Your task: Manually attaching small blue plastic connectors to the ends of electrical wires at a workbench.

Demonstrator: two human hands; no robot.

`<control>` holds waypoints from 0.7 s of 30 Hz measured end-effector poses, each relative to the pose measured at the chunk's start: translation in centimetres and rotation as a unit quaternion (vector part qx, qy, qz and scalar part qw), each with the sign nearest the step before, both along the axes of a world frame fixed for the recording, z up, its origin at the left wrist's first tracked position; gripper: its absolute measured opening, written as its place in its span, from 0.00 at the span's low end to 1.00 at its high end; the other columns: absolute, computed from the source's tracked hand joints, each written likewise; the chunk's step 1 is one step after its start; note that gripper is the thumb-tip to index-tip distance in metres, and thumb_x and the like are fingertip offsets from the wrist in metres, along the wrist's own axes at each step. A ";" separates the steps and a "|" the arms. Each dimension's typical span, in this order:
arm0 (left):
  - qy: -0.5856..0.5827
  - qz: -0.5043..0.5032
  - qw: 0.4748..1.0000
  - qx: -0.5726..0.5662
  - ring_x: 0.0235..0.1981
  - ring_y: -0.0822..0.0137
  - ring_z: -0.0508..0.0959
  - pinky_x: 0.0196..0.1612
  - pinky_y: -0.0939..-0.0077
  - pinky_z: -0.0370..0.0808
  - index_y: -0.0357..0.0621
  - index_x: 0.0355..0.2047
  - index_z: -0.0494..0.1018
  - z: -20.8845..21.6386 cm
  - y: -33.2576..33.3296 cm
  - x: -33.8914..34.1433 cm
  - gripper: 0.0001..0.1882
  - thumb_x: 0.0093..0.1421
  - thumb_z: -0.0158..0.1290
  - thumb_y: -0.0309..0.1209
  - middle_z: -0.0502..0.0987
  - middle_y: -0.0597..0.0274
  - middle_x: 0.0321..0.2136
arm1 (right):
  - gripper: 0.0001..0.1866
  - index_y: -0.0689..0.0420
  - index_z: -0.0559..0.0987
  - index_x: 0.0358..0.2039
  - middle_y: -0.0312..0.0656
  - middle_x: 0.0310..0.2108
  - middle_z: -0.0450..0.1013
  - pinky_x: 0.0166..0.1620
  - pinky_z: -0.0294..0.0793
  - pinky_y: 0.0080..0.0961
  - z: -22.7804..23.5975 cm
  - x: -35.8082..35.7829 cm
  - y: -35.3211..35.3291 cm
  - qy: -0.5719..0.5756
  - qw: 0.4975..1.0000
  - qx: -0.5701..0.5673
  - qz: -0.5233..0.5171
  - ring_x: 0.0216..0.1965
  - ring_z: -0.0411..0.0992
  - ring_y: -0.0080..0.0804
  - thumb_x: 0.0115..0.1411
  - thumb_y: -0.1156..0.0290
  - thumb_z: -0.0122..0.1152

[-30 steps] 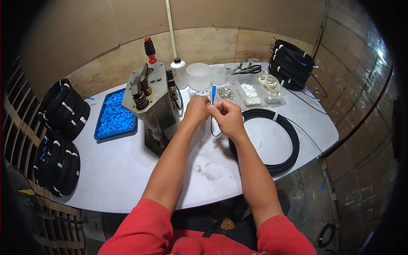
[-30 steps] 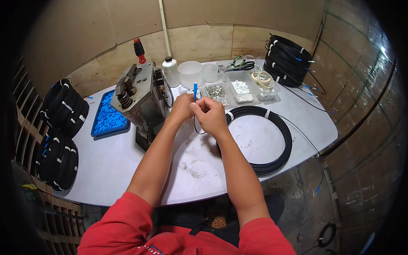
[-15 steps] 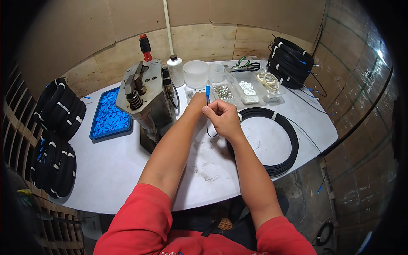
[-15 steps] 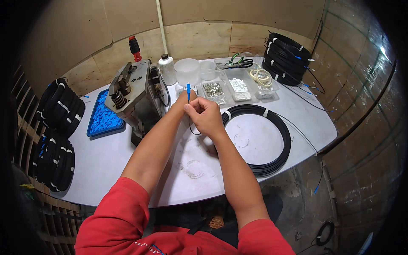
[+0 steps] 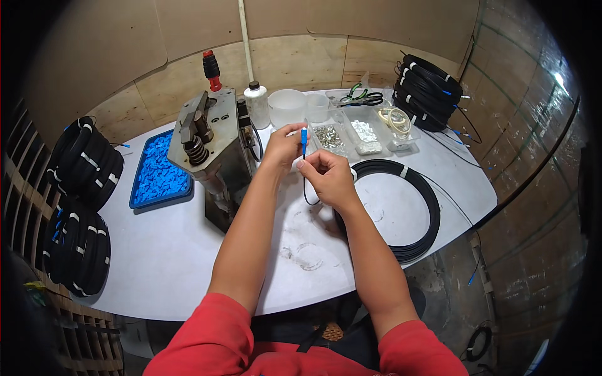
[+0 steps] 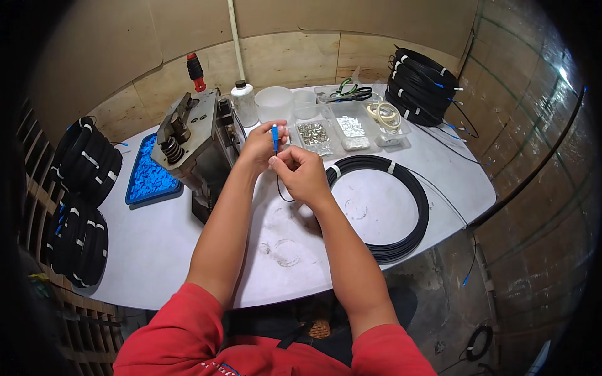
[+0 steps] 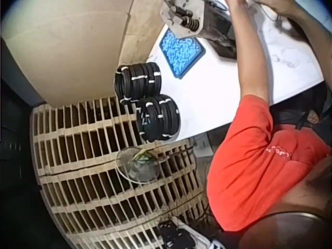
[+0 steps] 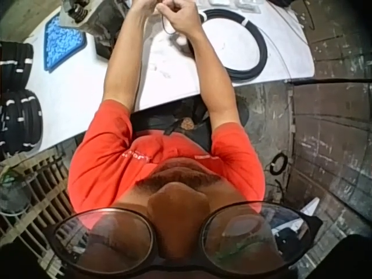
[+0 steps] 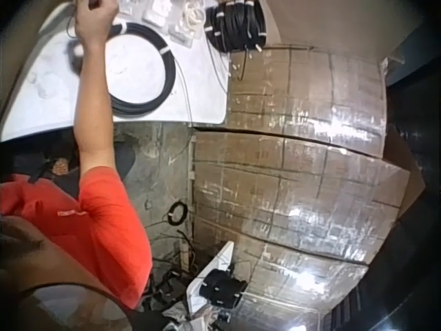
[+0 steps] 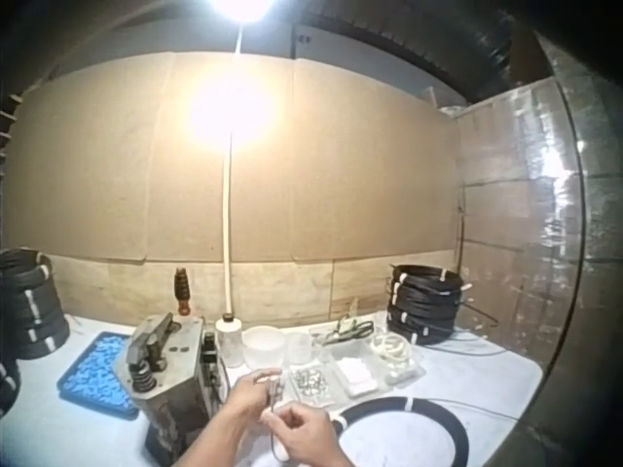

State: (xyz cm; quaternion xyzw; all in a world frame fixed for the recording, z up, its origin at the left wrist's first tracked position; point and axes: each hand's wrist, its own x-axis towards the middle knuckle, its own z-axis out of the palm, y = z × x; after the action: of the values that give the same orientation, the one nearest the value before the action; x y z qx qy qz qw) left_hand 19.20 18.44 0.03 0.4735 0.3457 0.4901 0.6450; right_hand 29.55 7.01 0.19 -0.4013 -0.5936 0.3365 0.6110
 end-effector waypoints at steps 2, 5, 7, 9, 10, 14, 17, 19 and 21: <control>-0.080 -0.021 0.997 -0.001 0.26 0.75 0.74 0.28 0.80 0.72 0.38 0.45 0.73 1.2 -1.4 -0.8 0.13 0.63 0.51 0.31 0.76 0.67 0.27 | 0.05 0.62 0.78 0.27 0.29 0.19 0.72 0.25 0.65 0.13 0.4 0.0 -0.3 -0.013 1.000 -0.019 0.007 0.21 0.65 0.11 0.57 0.74 0.63; -0.185 -0.039 0.982 -0.006 0.27 0.78 0.71 0.33 0.84 0.72 0.38 0.46 0.72 3.0 -3.1 -1.7 0.13 0.66 0.49 0.33 0.72 0.72 0.26 | 0.04 0.62 0.78 0.28 0.28 0.20 0.71 0.25 0.64 0.13 0.9 -0.3 -0.9 0.001 1.000 -0.008 0.023 0.21 0.64 0.10 0.57 0.75 0.63; -0.235 -0.069 0.970 0.005 0.28 0.78 0.72 0.34 0.83 0.73 0.38 0.45 0.72 3.8 -3.3 -1.7 0.12 0.65 0.50 0.32 0.74 0.69 0.28 | 0.03 0.62 0.78 0.29 0.29 0.21 0.72 0.26 0.64 0.12 1.3 -0.4 -1.1 0.022 1.000 0.002 0.023 0.22 0.65 0.10 0.58 0.75 0.62; -0.249 -0.074 0.965 0.008 0.29 0.77 0.74 0.36 0.82 0.74 0.39 0.44 0.72 4.3 -3.6 -1.9 0.11 0.64 0.51 0.31 0.75 0.67 0.30 | 0.03 0.62 0.79 0.31 0.29 0.22 0.73 0.27 0.65 0.12 1.5 -0.5 -1.3 0.042 0.999 0.012 0.021 0.23 0.65 0.11 0.58 0.76 0.62; -0.264 -0.080 0.961 0.011 0.31 0.76 0.75 0.37 0.81 0.75 0.39 0.43 0.72 4.5 -3.8 -2.0 0.10 0.64 0.52 0.30 0.76 0.65 0.32 | 0.04 0.62 0.79 0.32 0.30 0.23 0.74 0.28 0.66 0.12 1.5 -0.5 -1.4 0.057 0.998 0.014 0.021 0.24 0.66 0.11 0.58 0.75 0.62; -0.259 -0.089 0.961 0.031 0.35 0.72 0.78 0.40 0.79 0.77 0.40 0.42 0.72 5.3 -4.5 -2.2 0.09 0.63 0.53 0.28 0.78 0.59 0.36 | 0.05 0.62 0.80 0.34 0.33 0.27 0.76 0.32 0.68 0.12 1.2 0.1 -1.1 0.073 0.997 0.011 0.026 0.27 0.69 0.13 0.58 0.75 0.63; -0.253 -0.103 0.961 0.038 0.38 0.70 0.79 0.41 0.78 0.78 0.40 0.43 0.72 5.4 -4.5 -2.6 0.09 0.63 0.53 0.28 0.78 0.56 0.39 | 0.05 0.62 0.80 0.33 0.33 0.27 0.76 0.32 0.69 0.12 1.6 -0.3 -1.3 0.108 0.994 0.016 0.030 0.27 0.69 0.13 0.58 0.74 0.64; -0.246 -0.122 0.960 0.053 0.39 0.69 0.79 0.41 0.77 0.77 0.40 0.43 0.72 5.3 -4.2 -2.8 0.10 0.62 0.53 0.28 0.78 0.55 0.40 | 0.05 0.62 0.80 0.32 0.33 0.26 0.76 0.31 0.68 0.12 1.8 -0.3 -1.4 0.105 0.994 0.015 0.025 0.27 0.69 0.13 0.57 0.74 0.65; -0.245 -0.128 0.959 0.062 0.39 0.68 0.79 0.42 0.75 0.77 0.41 0.43 0.72 5.1 -4.0 -3.0 0.10 0.62 0.53 0.28 0.78 0.56 0.41 | 0.05 0.62 0.79 0.31 0.33 0.25 0.75 0.31 0.68 0.12 1.8 -0.2 -1.5 0.102 0.994 0.014 0.021 0.26 0.69 0.13 0.57 0.74 0.65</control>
State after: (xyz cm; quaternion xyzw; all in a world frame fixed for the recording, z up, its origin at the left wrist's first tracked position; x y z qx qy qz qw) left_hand 16.24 14.45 5.18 0.4187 0.0822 0.5247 0.7366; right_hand 29.39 5.53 1.97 -0.3440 -0.5408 0.3804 0.6667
